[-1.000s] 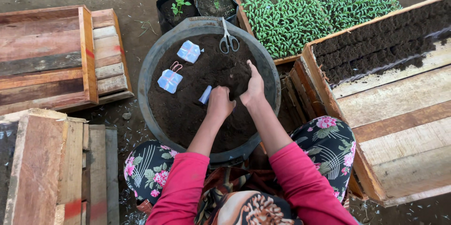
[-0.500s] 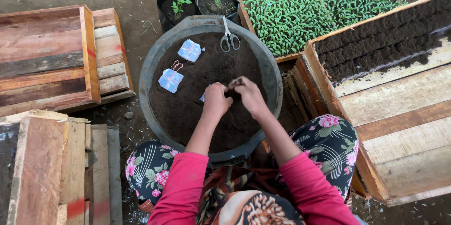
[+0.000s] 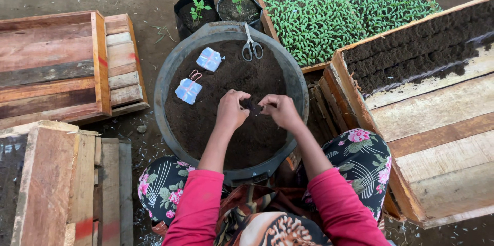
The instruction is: The person sits cross-legged and repeatedly scoops soil from a large basin, forms small soil balls, and places them into a wooden seedling tray. They also handle small blue seed packets and rubber bands during the process.
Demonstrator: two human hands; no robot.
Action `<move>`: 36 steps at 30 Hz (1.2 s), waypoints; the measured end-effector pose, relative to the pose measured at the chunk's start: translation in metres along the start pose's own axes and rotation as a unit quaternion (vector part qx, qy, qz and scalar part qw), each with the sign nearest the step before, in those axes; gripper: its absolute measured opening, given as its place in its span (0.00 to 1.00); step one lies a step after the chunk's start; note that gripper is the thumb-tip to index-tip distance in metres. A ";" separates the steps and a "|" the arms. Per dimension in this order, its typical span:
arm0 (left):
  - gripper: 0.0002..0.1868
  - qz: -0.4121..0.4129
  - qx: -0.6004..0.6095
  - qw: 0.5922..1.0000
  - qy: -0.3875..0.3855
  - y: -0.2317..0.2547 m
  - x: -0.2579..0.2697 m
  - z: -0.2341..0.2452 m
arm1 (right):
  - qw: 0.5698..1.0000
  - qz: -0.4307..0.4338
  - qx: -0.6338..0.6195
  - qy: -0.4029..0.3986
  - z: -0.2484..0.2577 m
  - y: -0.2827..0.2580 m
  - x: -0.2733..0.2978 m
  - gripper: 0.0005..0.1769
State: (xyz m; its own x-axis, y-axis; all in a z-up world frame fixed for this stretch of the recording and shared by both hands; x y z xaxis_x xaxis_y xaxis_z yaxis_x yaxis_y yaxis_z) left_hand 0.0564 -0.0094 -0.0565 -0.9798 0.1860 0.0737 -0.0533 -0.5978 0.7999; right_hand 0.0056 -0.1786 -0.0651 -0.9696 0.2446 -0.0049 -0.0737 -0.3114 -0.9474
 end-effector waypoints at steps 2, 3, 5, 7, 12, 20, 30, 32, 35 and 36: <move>0.26 0.001 0.034 0.999 -0.033 0.017 0.008 0.015 | 0.999 -0.004 -0.028 -0.019 0.009 -0.011 -0.002 0.12; 0.28 0.002 0.067 0.996 -0.065 0.026 0.013 0.022 | 0.998 -0.008 -0.058 -0.039 0.013 -0.017 -0.003 0.12; 0.22 0.020 0.112 0.989 -0.095 0.033 0.020 0.025 | 0.997 -0.002 -0.047 -0.058 0.022 -0.044 0.003 0.11; 0.17 0.037 0.157 0.979 -0.127 0.035 0.023 0.021 | 0.997 0.002 -0.035 -0.075 0.030 -0.065 0.009 0.10; 0.36 0.028 0.230 0.963 -0.138 0.072 0.033 0.024 | 0.993 -0.048 0.010 -0.108 0.056 -0.103 0.026 0.38; 0.50 0.030 0.218 0.965 -0.140 0.098 0.041 0.013 | 0.992 0.069 0.101 -0.028 0.098 -0.098 0.021 0.23; 0.31 0.033 -0.206 0.978 0.029 -0.035 -0.010 0.013 | 0.875 -0.046 0.324 0.356 0.403 -0.018 -0.025 0.14; 0.29 0.057 -0.217 0.974 0.019 -0.042 -0.015 0.005 | 0.835 -0.041 0.343 0.428 0.467 0.017 -0.037 0.14; 0.22 0.117 -0.245 0.962 -0.021 -0.029 -0.012 0.003 | 0.761 -0.046 0.373 0.529 0.539 0.060 -0.054 0.11; 0.17 0.151 -0.258 0.953 -0.049 -0.021 -0.012 0.003 | 0.728 -0.054 0.390 0.561 0.560 0.073 -0.058 0.09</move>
State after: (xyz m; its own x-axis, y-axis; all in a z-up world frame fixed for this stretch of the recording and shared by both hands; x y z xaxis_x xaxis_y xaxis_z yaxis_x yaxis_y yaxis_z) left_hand 0.0699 0.0038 -0.0725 -0.9441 0.0015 0.3297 0.1161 -0.9344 0.3367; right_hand -0.0741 -0.7297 0.0454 -0.1794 0.7663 -0.6169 -0.6688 -0.5550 -0.4948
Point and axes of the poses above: each hand's wrist, its own x-axis away from the middle knuckle, its own z-axis out of the back of the hand, y = z × x, the point moved 4 cm from there along -x, towards the middle knuckle, and after that the axes turned 13 degrees about y, right-handed, at the moved point
